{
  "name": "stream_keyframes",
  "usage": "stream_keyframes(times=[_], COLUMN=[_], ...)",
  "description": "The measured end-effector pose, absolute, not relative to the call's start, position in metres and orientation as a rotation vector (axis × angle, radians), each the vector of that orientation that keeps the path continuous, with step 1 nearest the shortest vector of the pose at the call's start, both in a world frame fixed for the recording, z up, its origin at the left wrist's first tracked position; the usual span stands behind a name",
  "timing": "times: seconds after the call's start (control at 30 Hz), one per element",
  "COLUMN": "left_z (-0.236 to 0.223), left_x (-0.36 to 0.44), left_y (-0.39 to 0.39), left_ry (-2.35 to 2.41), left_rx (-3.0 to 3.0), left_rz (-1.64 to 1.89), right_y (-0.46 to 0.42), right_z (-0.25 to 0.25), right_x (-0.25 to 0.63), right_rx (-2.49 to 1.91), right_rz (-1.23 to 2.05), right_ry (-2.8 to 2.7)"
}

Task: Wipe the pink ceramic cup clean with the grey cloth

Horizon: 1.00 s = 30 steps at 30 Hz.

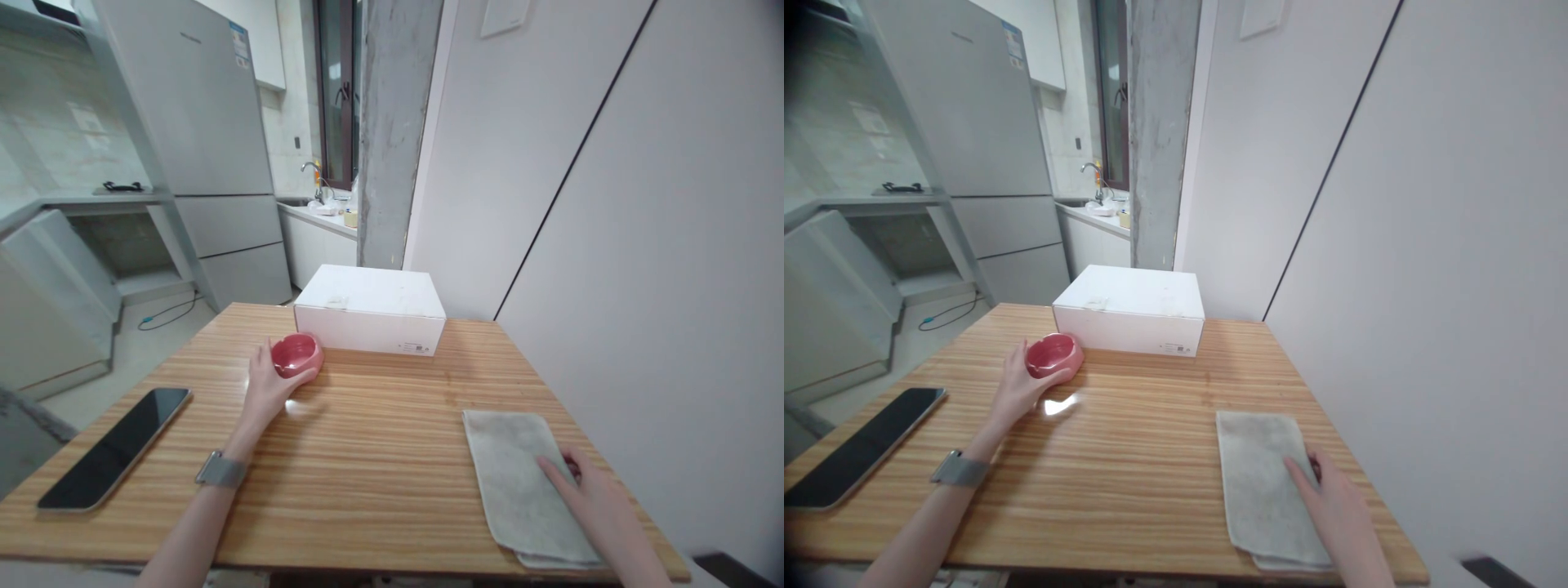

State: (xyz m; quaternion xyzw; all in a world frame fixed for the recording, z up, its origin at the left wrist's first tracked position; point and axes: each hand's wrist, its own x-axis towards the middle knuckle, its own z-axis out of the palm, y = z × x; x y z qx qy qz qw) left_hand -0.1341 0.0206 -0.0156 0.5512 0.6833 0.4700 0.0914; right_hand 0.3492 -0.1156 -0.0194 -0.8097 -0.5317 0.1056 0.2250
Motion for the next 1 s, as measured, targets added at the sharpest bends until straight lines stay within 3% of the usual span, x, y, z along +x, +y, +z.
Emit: stream_keyframes(times=[0.17,0.33,0.47,0.7,1.0], left_z=[0.001,0.000,-0.001,-0.006,-0.021], left_x=[-0.069,0.005,0.010,-0.090,-0.208], left_y=[-0.026,-0.078,-0.102,-0.099,-0.088], left_ry=[1.782,1.091,0.765,1.304,1.926], left_rx=[1.857,1.146,0.660,0.930,1.470], left_rz=[1.610,1.264,0.944,0.971,0.882], right_y=[-0.128,-0.138,-0.138,-0.127,-0.124], right_z=[0.022,0.044,0.046,0.014,-0.027], right_x=[0.296,0.232,0.192,0.175,0.208], right_rx=[-1.836,-1.520,-1.278,-1.171,-1.295], right_rz=[0.427,0.834,1.244,1.448,1.221], right_ry=[-1.480,-1.198,-0.972,-1.077,-1.078])
